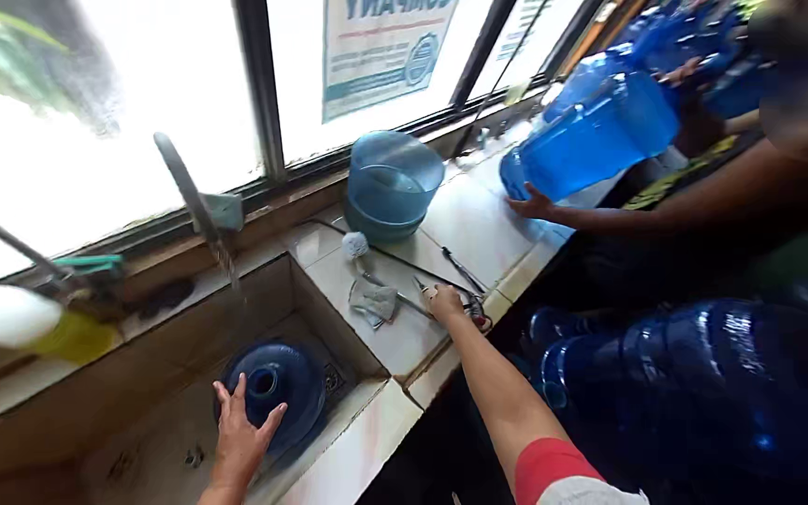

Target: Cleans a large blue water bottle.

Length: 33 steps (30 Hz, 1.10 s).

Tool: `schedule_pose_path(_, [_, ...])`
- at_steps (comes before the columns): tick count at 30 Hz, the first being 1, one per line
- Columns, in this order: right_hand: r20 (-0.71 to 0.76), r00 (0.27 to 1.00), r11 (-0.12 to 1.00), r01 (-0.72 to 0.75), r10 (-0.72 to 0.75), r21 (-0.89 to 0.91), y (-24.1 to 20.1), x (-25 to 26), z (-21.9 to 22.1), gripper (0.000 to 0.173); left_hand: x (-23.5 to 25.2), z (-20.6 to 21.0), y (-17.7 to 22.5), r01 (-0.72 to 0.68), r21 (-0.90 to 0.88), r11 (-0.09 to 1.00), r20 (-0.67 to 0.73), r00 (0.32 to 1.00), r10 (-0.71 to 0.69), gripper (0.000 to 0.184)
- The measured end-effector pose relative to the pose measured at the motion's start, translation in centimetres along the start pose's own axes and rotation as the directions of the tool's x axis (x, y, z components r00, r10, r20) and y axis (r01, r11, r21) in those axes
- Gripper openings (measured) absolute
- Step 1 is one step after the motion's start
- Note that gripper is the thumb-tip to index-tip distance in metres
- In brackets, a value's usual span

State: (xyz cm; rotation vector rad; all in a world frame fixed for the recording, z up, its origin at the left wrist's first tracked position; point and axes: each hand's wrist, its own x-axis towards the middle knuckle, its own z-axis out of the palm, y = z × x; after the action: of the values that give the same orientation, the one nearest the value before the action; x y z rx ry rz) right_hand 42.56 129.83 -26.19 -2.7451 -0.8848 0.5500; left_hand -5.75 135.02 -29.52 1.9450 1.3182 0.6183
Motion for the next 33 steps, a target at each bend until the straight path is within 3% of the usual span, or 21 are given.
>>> schedule_pose_path(3, [-0.055,0.998,0.995,-0.036,0.042,0.094,0.2,-0.7,-1.2,0.044,6.1,2.6,0.2,-0.11,0.083,0.99,0.041,0.993,0.107,0.067])
schedule_pose_path(5, [0.007,1.0,0.997,-0.027,0.027,0.071,0.6,-0.8,-0.9,0.053,9.0,3.9,0.3,-0.156,0.122,0.98,0.005,0.988,0.157,0.046])
schedule_pose_path(7, [0.053,0.998,0.998,-0.039,0.037,0.047,1.0,-0.4,0.4,0.064,12.6,3.6,0.9,-0.121,0.139,0.983,0.055,0.992,0.115,0.042])
schedule_pose_path(12, [0.099,0.995,1.0,-0.024,0.023,0.014,-0.1,1.1,1.9,0.049,21.1,0.2,2.1,0.046,0.224,0.973,0.231,0.968,-0.099,0.044])
schedule_pose_path(15, [0.041,0.999,0.999,-0.002,0.0,0.047,-0.9,0.6,1.1,0.043,21.5,-0.9,2.6,-0.038,0.145,0.989,0.206,0.978,0.008,0.041])
schedule_pose_path(18, [-0.118,0.993,0.939,0.044,-0.003,0.341,-2.7,-2.5,-2.0,0.041,19.0,-0.2,1.8,-0.127,0.035,0.991,0.177,0.977,0.119,0.034])
schedule_pose_path(19, [-0.115,0.993,0.882,0.075,-0.024,0.466,-3.6,-4.2,-2.9,0.039,17.5,0.1,1.8,-0.106,0.026,0.994,0.193,0.976,0.099,0.032])
schedule_pose_path(21, [0.033,0.989,0.734,0.087,-0.147,0.674,-5.8,-7.9,-3.6,0.044,14.2,0.2,2.1,-0.087,0.046,0.995,0.21,0.975,0.076,0.032])
schedule_pose_path(23, [0.232,0.905,0.671,0.077,-0.358,0.737,-8.3,-11.4,-1.7,0.048,10.5,0.1,2.2,-0.023,0.078,0.997,0.222,0.975,0.005,0.034])
schedule_pose_path(26, [0.468,0.664,0.712,0.141,-0.584,0.688,-11.9,-16.5,3.5,0.055,5.0,1.0,0.2,0.119,0.033,0.992,0.136,0.983,-0.123,0.06])
schedule_pose_path(27, [0.524,0.588,0.733,0.184,-0.616,0.655,-12.8,-17.9,5.2,0.053,3.3,1.2,-0.6,0.175,0.009,0.984,0.105,0.979,-0.175,0.066])
schedule_pose_path(29, [0.61,0.471,0.764,0.279,-0.637,0.582,-14.2,-20.1,7.8,0.046,0.3,1.4,-1.9,0.252,-0.038,0.967,0.062,0.967,-0.249,0.058])
schedule_pose_path(33, [0.679,0.346,0.739,0.502,-0.648,0.449,-15.9,-22.1,11.1,0.044,-3.2,1.5,-3.6,0.291,-0.124,0.949,0.006,0.956,-0.293,0.044])
